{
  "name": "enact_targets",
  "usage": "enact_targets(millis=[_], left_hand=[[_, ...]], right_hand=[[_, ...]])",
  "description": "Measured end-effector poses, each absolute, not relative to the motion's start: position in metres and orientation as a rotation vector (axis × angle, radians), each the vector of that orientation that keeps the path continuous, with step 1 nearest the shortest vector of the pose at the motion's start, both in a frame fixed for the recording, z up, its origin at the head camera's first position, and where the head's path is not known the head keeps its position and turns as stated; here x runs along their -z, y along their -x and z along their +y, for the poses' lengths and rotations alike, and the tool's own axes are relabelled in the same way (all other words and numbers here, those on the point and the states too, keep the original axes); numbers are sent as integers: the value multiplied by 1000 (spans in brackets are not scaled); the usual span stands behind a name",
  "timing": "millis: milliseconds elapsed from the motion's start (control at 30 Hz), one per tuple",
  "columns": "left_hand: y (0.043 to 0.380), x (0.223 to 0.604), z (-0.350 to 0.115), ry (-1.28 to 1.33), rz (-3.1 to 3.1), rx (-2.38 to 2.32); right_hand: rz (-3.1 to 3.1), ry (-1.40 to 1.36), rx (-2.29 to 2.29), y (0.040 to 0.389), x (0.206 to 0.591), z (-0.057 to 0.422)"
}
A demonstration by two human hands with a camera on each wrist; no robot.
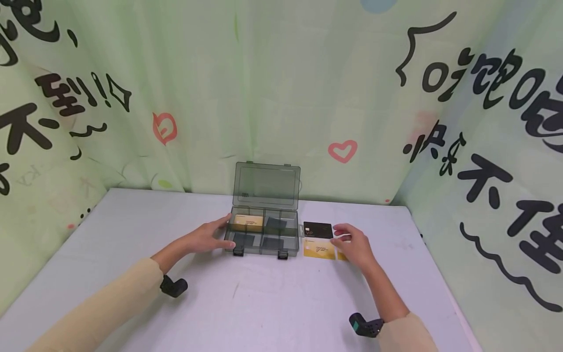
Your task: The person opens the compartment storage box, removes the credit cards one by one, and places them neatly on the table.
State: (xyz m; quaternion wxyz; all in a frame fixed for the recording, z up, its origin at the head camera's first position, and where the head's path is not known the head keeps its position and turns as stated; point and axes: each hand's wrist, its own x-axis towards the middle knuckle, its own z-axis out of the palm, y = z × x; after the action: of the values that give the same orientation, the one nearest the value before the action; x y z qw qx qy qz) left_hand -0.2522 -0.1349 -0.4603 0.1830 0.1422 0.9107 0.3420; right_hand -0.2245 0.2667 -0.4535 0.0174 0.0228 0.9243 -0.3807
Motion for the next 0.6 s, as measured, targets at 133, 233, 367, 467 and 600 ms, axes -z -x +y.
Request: enact_targets(millis=[133,233,367,467,600], left_hand=[[252,460,-135,-395,2571,-963],[251,460,-135,-391,2569,-962],[251,459,-134,-390,2566,-954],[251,459,-134,-397,2572,-943],[252,459,-134,-401,2575,-940]], right_hand=[[2864,-53,1208,228,454,259],[2854,-35,1223,230,454,254],[2843,-6,1250,234,453,247],[2837,9,1267,235,451,241],[2831,33,1272,238,449,233]])
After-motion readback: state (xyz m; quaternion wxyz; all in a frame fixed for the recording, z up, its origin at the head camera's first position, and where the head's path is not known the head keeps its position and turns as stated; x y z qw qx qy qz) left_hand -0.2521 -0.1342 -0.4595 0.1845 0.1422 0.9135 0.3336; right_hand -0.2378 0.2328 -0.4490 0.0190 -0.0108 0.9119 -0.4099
